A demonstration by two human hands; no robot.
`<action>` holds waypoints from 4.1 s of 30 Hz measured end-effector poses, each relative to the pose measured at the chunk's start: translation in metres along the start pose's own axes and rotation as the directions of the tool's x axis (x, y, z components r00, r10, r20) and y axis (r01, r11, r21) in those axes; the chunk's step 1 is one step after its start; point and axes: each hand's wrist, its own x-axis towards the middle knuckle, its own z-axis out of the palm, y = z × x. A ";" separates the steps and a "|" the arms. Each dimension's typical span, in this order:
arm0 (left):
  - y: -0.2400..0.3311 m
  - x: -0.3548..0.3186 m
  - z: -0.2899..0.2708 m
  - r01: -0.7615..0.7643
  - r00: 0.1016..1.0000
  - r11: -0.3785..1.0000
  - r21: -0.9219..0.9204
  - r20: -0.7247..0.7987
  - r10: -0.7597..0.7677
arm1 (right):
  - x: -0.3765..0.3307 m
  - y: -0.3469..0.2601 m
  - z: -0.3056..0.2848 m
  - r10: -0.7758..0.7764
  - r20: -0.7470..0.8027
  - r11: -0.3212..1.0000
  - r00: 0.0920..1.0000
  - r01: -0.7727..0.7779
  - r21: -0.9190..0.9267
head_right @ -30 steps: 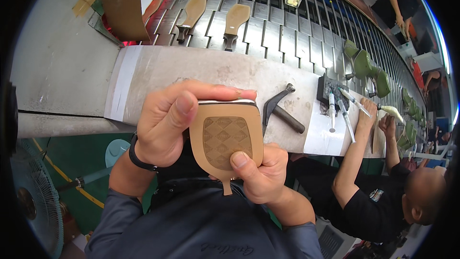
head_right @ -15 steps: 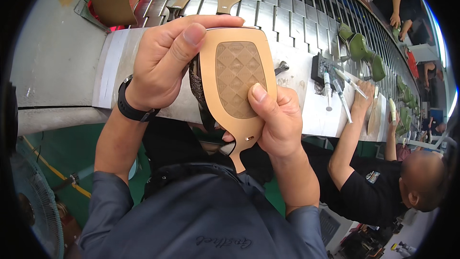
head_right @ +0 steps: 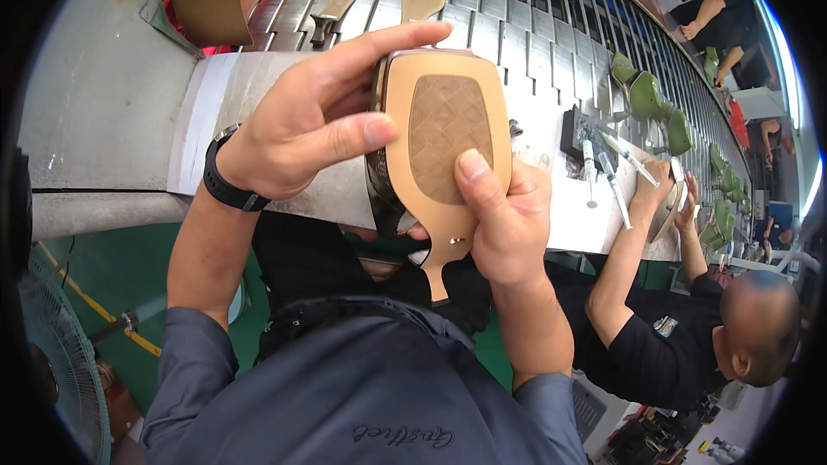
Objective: The person attaches and presses a sole onto a lasted shoe upper by hand, then taps along the edges of the sole with a hammer.
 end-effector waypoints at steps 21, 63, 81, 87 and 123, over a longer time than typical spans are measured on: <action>0.062 -0.074 0.028 0.168 0.867 0.969 0.182 -0.496 -0.057 | -0.037 0.017 0.056 -0.218 0.307 0.848 0.926 0.336 -0.410; 0.048 -0.087 -0.047 0.336 0.655 0.834 0.437 -0.745 0.126 | 0.007 0.050 0.090 -0.153 0.222 0.756 0.963 0.259 -0.602; 0.056 -0.068 -0.045 0.366 0.697 0.811 0.456 -0.712 0.086 | 0.020 0.026 0.072 -0.026 0.121 0.704 0.992 0.104 -0.702; 0.042 -0.006 -0.020 -0.061 0.949 0.970 0.236 -0.286 0.129 | 0.049 -0.043 0.053 -0.021 0.251 0.781 0.968 0.172 -0.600; -0.073 -0.104 -0.076 0.069 0.909 0.952 0.298 -0.412 0.063 | 0.053 0.063 0.098 -0.592 0.611 0.067 0.526 0.787 -0.613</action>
